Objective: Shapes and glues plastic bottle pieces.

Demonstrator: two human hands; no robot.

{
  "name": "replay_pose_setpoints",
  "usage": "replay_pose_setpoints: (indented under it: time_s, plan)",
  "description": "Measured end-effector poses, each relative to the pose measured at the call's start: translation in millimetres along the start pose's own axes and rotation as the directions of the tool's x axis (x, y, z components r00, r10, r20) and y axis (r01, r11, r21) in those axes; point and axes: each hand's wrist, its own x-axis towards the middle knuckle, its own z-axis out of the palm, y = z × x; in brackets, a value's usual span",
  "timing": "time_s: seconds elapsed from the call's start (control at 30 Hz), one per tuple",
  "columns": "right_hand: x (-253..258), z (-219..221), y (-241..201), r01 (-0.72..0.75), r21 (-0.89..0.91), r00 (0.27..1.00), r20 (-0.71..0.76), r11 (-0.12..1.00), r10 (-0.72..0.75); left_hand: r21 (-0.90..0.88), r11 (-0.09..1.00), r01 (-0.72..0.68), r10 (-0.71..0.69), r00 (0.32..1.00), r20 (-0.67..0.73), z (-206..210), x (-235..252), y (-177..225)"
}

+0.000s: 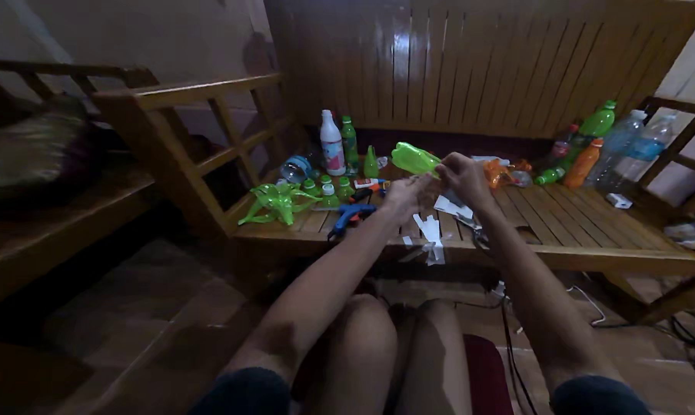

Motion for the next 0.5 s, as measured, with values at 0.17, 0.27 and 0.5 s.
replay_pose_setpoints:
  time_s: [0.17,0.27,0.5]
  plan:
    - [56,-6,9,0.236,-0.363,0.947,0.295,0.902,-0.128,0.518,0.823,-0.233,0.239,0.969,0.057,-41,11,27]
    - [78,8,-4,0.273,-0.424,0.859,0.512,0.864,-0.020,0.706,0.603,-0.372,0.402,0.906,0.133,-67,47,26]
    - [119,50,-10,0.373,-0.403,0.682,0.730,0.836,0.048,0.793,0.538,-0.284,0.262,0.951,0.163,-81,83,-10]
